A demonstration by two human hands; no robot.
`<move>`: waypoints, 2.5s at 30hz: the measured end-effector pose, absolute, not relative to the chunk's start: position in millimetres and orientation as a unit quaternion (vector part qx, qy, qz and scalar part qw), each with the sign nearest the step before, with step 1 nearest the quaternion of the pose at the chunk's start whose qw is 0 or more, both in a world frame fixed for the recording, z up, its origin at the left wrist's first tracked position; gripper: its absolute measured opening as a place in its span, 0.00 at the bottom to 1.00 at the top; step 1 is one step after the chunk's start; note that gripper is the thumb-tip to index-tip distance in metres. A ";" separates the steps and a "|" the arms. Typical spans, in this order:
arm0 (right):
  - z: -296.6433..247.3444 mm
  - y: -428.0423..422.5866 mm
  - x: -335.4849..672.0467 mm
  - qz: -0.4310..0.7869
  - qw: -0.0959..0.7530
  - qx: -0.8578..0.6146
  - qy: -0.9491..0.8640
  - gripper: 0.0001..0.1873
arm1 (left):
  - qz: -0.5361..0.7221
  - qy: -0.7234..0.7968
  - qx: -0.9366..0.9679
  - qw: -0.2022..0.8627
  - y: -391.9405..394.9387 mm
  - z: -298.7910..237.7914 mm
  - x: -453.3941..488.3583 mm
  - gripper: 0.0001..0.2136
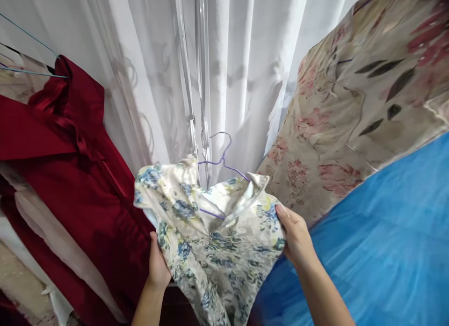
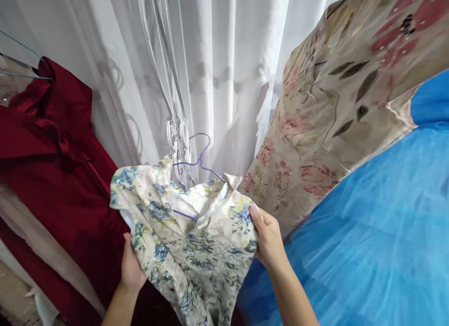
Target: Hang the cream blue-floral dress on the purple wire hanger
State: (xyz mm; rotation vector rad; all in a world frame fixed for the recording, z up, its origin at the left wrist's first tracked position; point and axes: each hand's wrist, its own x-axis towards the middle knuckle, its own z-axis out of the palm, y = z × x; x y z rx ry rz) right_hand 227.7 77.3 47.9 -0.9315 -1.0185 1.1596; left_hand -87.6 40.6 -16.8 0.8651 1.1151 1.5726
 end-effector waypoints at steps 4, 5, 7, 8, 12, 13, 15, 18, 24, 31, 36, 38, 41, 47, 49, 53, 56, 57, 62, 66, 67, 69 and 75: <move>44.1 77.0 210.0 0.486 0.580 -0.407 -0.511 0.18 | 0.665 0.521 0.266 0.464 29.8 -48.1 -112.5 0.28; 35.8 74.3 211.3 0.474 0.584 -0.419 -0.508 0.17 | 0.654 0.542 0.265 0.457 27.5 -55.5 -113.8 0.27; 11.4 66.0 217.2 0.427 0.629 -0.459 -0.459 0.18 | 0.617 0.577 0.286 0.452 22.2 -68.1 -113.0 0.26; -4.2 60.2 219.6 0.391 0.669 -0.479 -0.412 0.19 | 0.598 0.587 0.303 0.453 19.2 -73.1 -111.8 0.25; -70.5 28.6 202.8 0.273 0.761 -0.544 -0.226 0.23 | 0.554 0.603 0.347 0.457 8.3 -87.5 -108.8 0.26; -82.0 20.9 190.0 0.290 0.742 -0.558 -0.233 0.24 | 0.544 0.605 0.351 0.464 6.4 -89.9 -109.1 0.26; -92.7 10.6 157.7 0.386 0.663 -0.552 -0.326 0.24 | 0.526 0.605 0.357 0.479 3.8 -92.8 -110.2 0.26; -79.2 13.0 110.2 0.494 0.521 -0.470 -0.513 0.18 | 0.524 0.589 0.357 0.502 1.5 -92.4 -109.5 0.26; -39.5 41.9 81.6 0.469 0.474 -0.437 -0.604 0.19 | 0.547 0.578 0.318 0.516 -7.8 -83.6 -94.9 0.27; -51.7 41.7 100.6 0.484 0.446 -0.438 -0.612 0.15 | 0.617 0.578 0.271 0.460 -22.4 -80.9 -67.4 0.26; -50.5 49.0 107.1 0.487 0.427 -0.392 -0.653 0.12 | 0.640 0.579 0.242 0.443 -32.7 -75.3 -35.9 0.24; -50.0 48.9 112.1 0.535 0.440 -0.370 -0.620 0.14 | 0.670 0.588 0.236 0.387 -37.6 -72.6 -26.0 0.24; -46.9 43.3 124.1 0.605 0.423 -0.368 -0.565 0.15 | 0.716 0.611 0.294 0.166 -41.7 -71.4 -18.7 0.28; -30.9 26.8 132.9 0.649 0.392 -0.391 -0.523 0.14 | 0.557 0.574 0.599 0.033 -13.7 -69.6 -7.0 0.09; -24.9 25.6 129.5 0.649 0.401 -0.385 -0.519 0.13 | 0.561 0.554 0.610 0.082 -0.9 -65.8 -1.3 0.04; -0.3 39.5 121.4 0.641 0.470 -0.375 -0.477 0.14 | 0.556 0.519 0.635 0.135 14.0 -62.6 1.6 0.04; 38.5 63.2 110.5 0.595 0.563 -0.363 -0.445 0.14 | 0.517 0.503 0.680 0.133 21.4 -67.9 -2.8 0.06; 54.1 72.0 105.6 0.577 0.585 -0.355 -0.445 0.15 | 0.501 0.502 0.693 0.128 23.9 -70.4 -4.9 0.06; 112.3 102.0 83.1 0.506 0.656 -0.322 -0.458 0.15 | 0.439 0.461 0.759 0.140 32.2 -75.9 -21.7 0.07; 108.7 97.8 75.5 0.485 0.653 -0.347 -0.467 0.13 | 0.445 0.420 0.771 0.178 38.8 -41.7 -49.3 0.04; 104.7 94.1 74.6 0.480 0.652 -0.355 -0.467 0.13 | 0.466 0.413 0.761 0.182 43.2 -24.1 -56.9 0.05; 99.5 86.4 73.4 0.465 0.654 -0.365 -0.472 0.13 | 0.541 0.402 0.718 0.173 56.6 18.5 -69.2 0.14; 103.9 84.1 65.6 0.442 0.664 -0.344 -0.495 0.14 | 0.513 0.329 0.781 0.134 103.3 119.9 -73.5 0.10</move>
